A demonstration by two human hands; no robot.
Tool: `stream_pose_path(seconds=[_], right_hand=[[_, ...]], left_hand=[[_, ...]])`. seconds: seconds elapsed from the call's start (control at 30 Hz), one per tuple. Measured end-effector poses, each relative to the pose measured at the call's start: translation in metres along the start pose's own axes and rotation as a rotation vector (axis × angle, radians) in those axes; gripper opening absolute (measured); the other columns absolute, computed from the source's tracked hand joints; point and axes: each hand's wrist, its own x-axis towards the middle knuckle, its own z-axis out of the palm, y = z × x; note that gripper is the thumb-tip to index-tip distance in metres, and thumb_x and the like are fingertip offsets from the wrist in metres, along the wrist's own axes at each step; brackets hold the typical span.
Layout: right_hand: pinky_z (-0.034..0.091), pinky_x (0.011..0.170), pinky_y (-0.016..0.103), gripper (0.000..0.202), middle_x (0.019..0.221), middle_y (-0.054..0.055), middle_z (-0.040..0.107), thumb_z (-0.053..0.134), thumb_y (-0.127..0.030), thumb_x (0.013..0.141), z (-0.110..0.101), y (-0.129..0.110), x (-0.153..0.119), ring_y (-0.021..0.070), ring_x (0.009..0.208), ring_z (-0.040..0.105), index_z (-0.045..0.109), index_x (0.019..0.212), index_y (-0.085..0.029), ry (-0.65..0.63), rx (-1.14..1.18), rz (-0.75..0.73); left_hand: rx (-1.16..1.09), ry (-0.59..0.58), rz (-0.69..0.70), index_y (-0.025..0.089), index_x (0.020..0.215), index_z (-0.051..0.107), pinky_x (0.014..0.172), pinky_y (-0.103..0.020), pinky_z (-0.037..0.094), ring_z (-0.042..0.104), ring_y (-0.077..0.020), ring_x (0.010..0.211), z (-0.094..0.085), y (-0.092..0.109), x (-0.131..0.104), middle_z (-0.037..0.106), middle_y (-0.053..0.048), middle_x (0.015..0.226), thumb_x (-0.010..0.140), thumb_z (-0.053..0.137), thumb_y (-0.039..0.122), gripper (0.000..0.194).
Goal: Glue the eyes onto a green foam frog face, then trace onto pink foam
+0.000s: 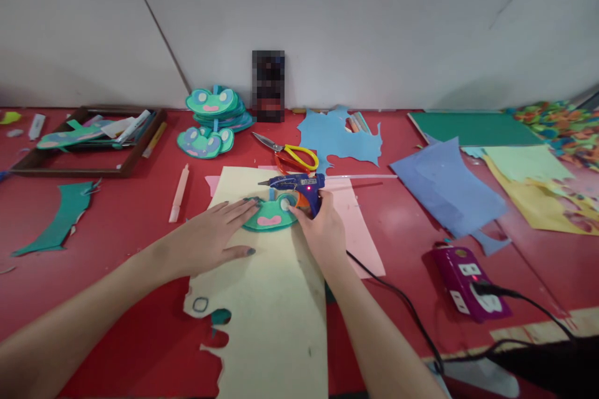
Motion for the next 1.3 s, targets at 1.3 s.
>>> stream_pose_path(seconds=[1.3], right_hand=[[0.034,0.063,0.020,0.070,0.090,0.005,0.054,0.046,-0.069,0.062,0.000,-0.002,0.000,0.0143,0.080,0.052,0.039,0.109,-0.018,0.009,-0.005,0.002]], left_hand=[[-0.427,0.368,-0.180,0.024,0.102,0.054,0.093,-0.025,0.042,0.048,-0.0077,0.102,0.016,-0.027,0.026,0.053,0.004,0.107,0.086,0.032,0.043,0.034]])
